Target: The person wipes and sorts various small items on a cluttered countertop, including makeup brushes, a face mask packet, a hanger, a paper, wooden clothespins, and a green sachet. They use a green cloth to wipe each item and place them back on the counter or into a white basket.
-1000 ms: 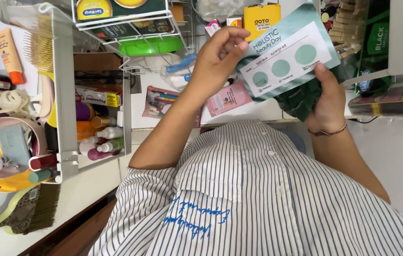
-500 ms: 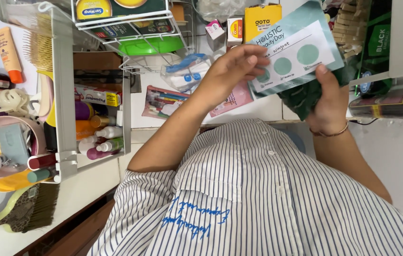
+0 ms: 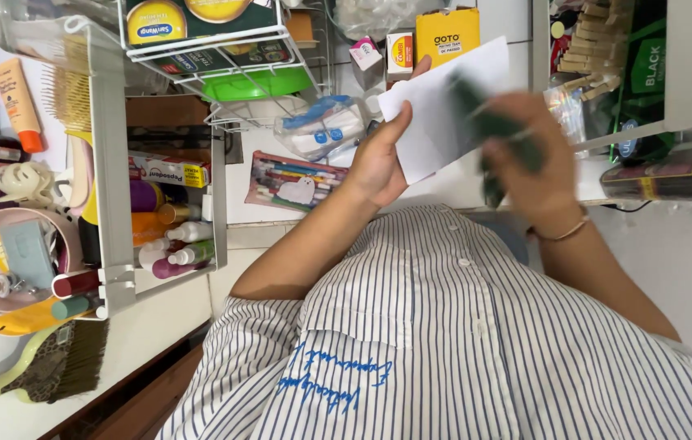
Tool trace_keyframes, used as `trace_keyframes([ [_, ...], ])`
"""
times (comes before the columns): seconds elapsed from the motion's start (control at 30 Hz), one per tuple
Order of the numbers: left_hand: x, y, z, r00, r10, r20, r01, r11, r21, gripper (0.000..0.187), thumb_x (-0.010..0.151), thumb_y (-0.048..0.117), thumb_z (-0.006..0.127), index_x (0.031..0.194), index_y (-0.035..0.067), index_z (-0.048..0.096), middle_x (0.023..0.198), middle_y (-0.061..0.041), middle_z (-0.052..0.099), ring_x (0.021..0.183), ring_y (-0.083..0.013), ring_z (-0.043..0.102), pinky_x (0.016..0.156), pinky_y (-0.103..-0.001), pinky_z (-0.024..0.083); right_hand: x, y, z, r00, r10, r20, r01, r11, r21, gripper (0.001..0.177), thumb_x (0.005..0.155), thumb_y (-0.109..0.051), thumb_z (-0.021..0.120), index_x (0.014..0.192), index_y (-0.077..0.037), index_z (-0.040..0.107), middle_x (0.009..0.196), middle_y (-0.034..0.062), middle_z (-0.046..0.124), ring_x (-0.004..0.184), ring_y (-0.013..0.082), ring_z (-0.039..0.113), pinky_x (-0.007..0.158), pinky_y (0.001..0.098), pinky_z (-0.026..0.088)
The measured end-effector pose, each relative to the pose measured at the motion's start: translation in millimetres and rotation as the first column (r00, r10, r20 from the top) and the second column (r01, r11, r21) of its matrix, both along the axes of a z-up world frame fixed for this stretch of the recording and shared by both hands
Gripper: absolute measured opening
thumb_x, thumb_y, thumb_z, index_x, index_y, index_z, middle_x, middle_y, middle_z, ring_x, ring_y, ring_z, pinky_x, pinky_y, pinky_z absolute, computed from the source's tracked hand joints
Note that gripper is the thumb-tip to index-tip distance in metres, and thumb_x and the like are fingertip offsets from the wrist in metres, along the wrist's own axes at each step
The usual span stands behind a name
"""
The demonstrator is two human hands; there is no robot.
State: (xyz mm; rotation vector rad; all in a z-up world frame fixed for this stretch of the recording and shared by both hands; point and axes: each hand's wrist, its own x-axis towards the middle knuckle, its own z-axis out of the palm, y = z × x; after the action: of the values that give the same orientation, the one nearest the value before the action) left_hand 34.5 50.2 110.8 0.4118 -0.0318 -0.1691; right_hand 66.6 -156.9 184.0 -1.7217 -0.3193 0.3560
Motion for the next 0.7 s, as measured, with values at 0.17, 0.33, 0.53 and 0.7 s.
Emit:
trace_keyframes([
  [0.17, 5.7, -23.1, -39.5, 1.0, 0.023, -0.016, -0.022, 0.999, 0.04, 0.055, 0.114, 0.032, 0.047, 0.163, 0.012, 0.034, 0.159, -0.013, 0.046, 0.146, -0.0274, 0.047, 0.123, -0.046, 0.04, -3.0, 28.0, -4.9, 0.604, 0.217, 0.767, 0.15, 0.914, -0.377, 0.049, 0.091, -0.021, 0.075, 0.138, -0.018, 0.061, 0.14, 0.0129, 0.053, 0.127, 0.0338, 0.052, 0.107, 0.045, 0.042],
  [0.33, 8.6, -19.9, -53.2, 0.997, -0.058, -0.04, 0.057, 0.998, -0.023, 0.048, 0.12, 0.033, 0.046, 0.154, 0.0, 0.043, 0.147, -0.018, 0.053, 0.138, -0.0321, 0.054, 0.12, -0.05, 0.044, 24.6, 48.2, -26.8, 0.491, 0.196, 0.849, 0.216, 0.916, -0.337, 0.056, 0.087, -0.012, 0.075, 0.14, -0.012, 0.056, 0.147, 0.0188, 0.047, 0.134, 0.0427, 0.048, 0.112, 0.0482, 0.041],
  [0.53, -10.7, 12.5, -19.9, 0.994, -0.083, -0.073, 0.098, 0.966, 0.238, 0.051, 0.106, 0.032, 0.051, 0.152, 0.011, 0.042, 0.146, -0.007, 0.058, 0.134, -0.0217, 0.056, 0.117, -0.038, 0.043, 63.6, -6.2, -97.2, 0.89, 0.026, 0.455, 0.045, 0.988, -0.145, 0.035, 0.114, -0.009, 0.065, 0.147, -0.008, 0.053, 0.141, 0.0126, 0.063, 0.133, 0.0279, 0.061, 0.115, 0.0376, 0.047],
  [0.7, -21.7, 32.9, -89.6, 0.95, 0.117, -0.288, 0.061, 0.838, 0.542, 0.049, 0.103, 0.028, 0.06, 0.139, -0.003, 0.053, 0.131, -0.017, 0.065, 0.12, -0.0264, 0.063, 0.104, -0.04, 0.051, 46.9, -40.0, -124.7, 0.993, -0.112, 0.047, 0.111, 0.993, 0.031, 0.041, 0.109, -0.017, 0.063, 0.147, -0.005, 0.052, 0.131, 0.0038, 0.062, 0.118, 0.0134, 0.059, 0.102, 0.0285, 0.05],
])
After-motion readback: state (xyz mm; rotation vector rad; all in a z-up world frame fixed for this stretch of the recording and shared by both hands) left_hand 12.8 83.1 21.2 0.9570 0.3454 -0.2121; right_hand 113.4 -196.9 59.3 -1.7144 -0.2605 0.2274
